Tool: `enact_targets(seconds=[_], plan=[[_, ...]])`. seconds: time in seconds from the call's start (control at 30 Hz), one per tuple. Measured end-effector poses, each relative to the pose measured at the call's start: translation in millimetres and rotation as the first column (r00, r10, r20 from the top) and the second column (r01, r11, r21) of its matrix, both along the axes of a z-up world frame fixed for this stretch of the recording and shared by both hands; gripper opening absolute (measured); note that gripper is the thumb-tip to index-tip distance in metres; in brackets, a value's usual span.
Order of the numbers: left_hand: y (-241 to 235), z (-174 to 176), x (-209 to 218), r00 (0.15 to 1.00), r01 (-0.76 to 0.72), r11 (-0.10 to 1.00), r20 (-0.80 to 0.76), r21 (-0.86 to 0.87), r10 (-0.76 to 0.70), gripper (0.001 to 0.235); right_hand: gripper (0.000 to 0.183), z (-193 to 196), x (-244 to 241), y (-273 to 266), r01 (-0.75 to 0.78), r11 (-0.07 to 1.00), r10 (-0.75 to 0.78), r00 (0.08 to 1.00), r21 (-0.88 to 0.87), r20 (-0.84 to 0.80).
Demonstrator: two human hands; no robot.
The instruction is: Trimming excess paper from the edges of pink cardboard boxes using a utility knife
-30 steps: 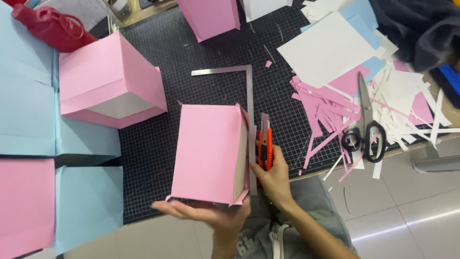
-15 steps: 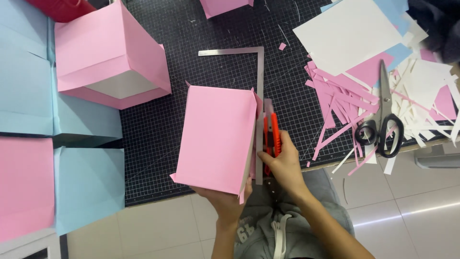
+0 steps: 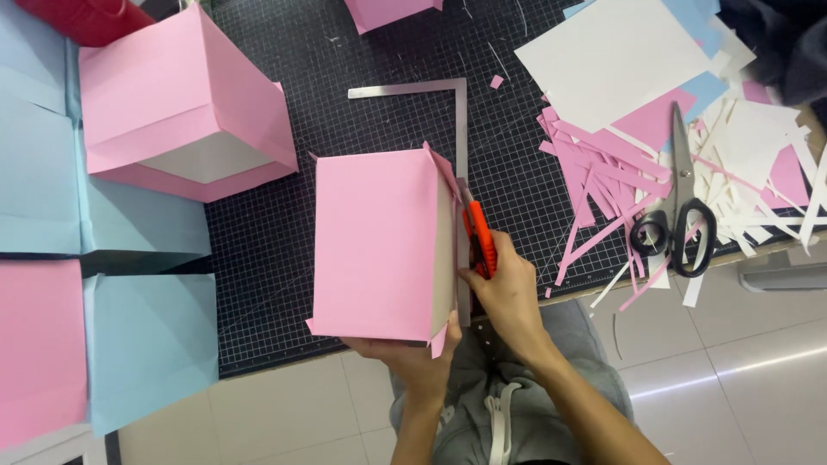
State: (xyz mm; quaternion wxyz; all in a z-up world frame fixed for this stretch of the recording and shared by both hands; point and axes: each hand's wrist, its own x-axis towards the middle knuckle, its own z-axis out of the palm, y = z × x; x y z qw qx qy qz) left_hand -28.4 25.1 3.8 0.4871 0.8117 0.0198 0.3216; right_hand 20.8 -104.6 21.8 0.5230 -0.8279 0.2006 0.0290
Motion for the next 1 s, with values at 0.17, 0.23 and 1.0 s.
enact_targets(seconds=[0.17,0.23,1.0], plan=[[-3,-25,-2,1.000,0.024,0.983,-0.022,0.180,-0.021,0.129,0.058,3,9,3,-0.022,0.999,0.023,0.998,-0.032,0.059],[-8,-15,6,0.998,0.051,0.994,-0.048,0.094,-0.047,0.124,0.057,4,13,2,-0.008,1.000,0.008,0.999,-0.022,0.035],[-15,-8,23,0.927,0.159,0.971,-0.367,0.179,-0.085,0.056,0.047,60,45,10,-0.150,0.970,0.154,0.988,-0.191,0.008]])
